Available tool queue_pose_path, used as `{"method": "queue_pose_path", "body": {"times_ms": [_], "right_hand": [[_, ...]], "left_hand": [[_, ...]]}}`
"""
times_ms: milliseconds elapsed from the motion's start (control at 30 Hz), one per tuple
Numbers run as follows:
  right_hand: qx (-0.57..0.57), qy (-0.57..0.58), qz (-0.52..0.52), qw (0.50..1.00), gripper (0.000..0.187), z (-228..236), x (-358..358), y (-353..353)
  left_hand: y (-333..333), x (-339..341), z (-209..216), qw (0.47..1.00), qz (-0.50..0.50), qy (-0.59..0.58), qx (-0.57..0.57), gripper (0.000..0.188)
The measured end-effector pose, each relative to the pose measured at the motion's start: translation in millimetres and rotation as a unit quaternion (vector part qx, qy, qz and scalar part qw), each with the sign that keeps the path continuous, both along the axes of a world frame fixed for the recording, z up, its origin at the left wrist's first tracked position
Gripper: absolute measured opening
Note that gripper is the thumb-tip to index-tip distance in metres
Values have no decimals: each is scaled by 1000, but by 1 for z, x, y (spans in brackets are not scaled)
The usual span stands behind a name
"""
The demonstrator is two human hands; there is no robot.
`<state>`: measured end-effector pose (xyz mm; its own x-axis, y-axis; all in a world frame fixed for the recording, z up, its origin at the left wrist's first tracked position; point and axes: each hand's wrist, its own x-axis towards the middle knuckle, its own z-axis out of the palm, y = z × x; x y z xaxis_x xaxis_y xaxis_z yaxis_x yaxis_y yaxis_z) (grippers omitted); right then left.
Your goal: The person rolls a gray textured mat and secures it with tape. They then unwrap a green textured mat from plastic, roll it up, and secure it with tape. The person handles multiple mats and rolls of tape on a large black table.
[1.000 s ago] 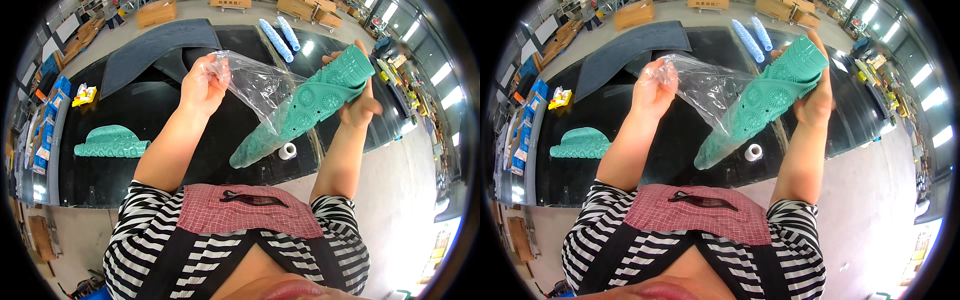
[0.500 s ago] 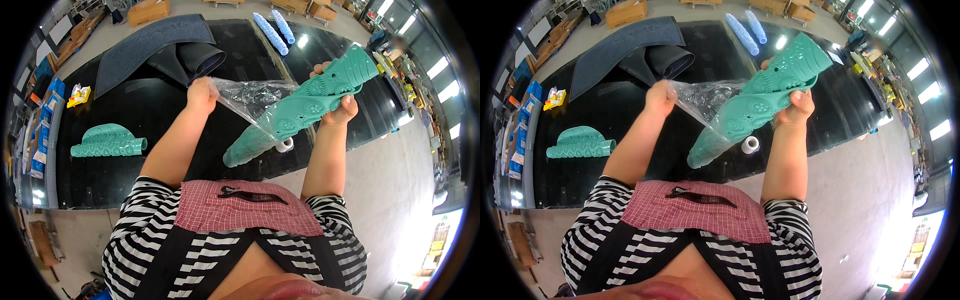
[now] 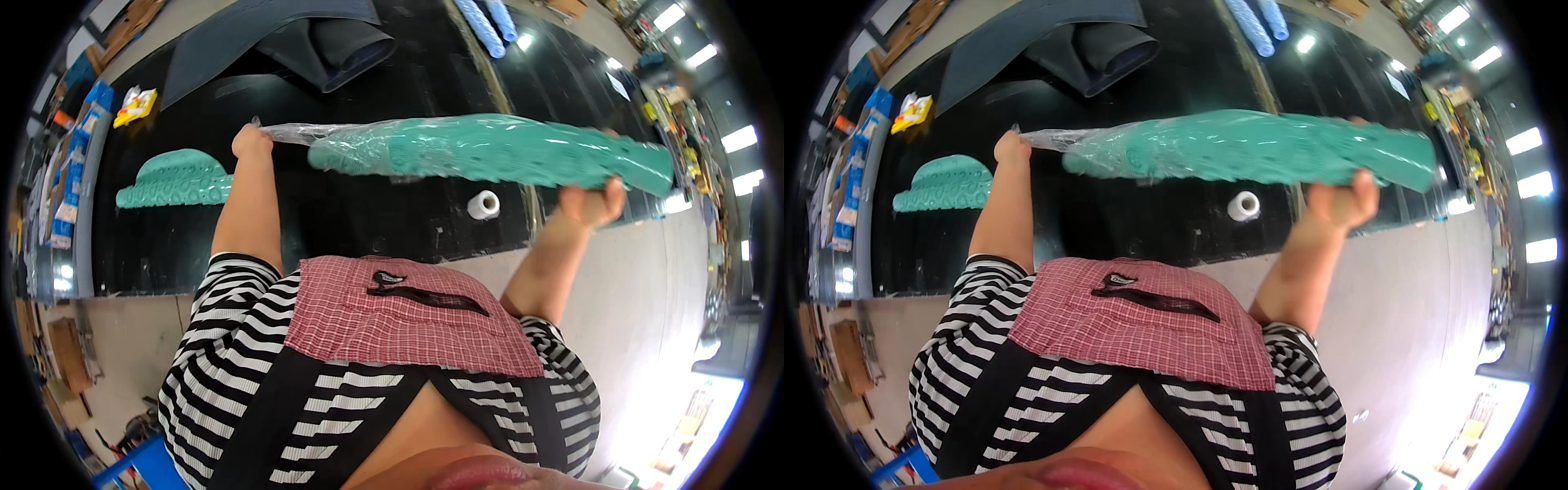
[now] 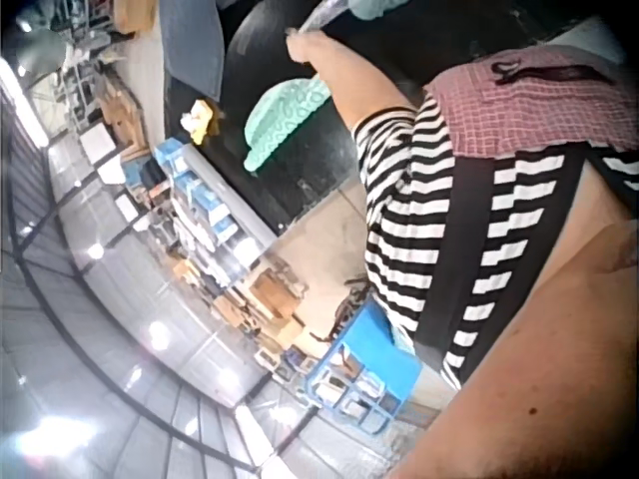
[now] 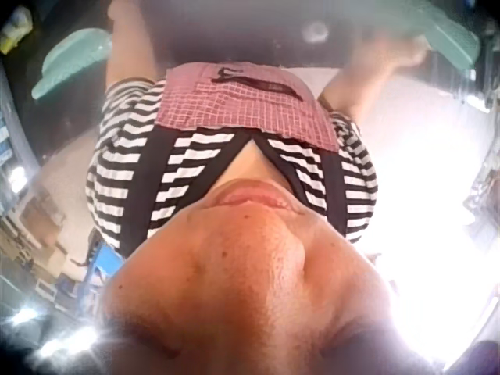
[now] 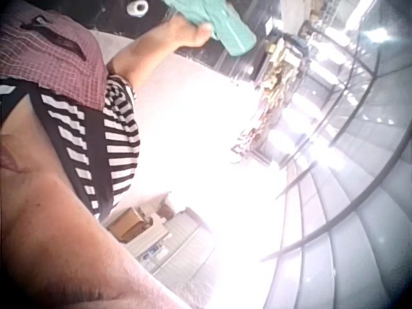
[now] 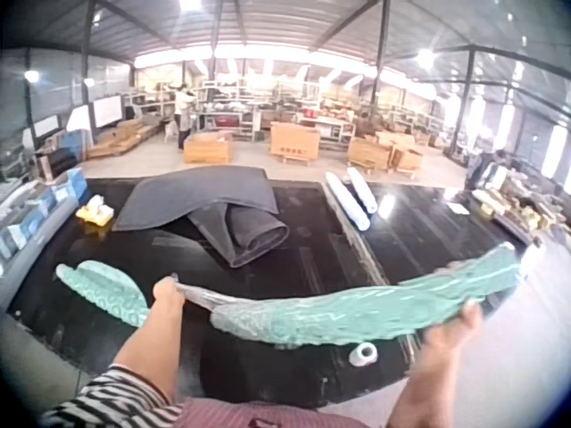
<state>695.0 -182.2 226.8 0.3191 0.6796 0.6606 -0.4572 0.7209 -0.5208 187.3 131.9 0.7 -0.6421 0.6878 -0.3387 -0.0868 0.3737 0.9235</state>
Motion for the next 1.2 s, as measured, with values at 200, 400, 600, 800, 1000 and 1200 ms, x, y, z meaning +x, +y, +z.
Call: {"method": "queue_pose_path", "body": {"times_ms": [200,400,600,800,1000,1200], "right_hand": [[20,78,137,987,63,9,133,-72],[-140,245,-306,909,47,-21,193,-83],[-254,239,-300,888,44,-38,248,-41],[-301,179,-178,920,43,-18,226,35],[-413,38,-27,909,40,17,106,197],[-309,-497,-291,757,110,-23,-78,210]], "left_hand": [[-17,-126,47,602,-338,642,-333,33],[-13,-227,106,654,-195,651,-331,22],[-14,-254,149,738,-57,571,-356,37],[-14,-314,179,856,175,-190,448,26],[11,-139,215,848,-89,-294,432,8],[-59,-6,275,796,-184,-347,461,19]]}}
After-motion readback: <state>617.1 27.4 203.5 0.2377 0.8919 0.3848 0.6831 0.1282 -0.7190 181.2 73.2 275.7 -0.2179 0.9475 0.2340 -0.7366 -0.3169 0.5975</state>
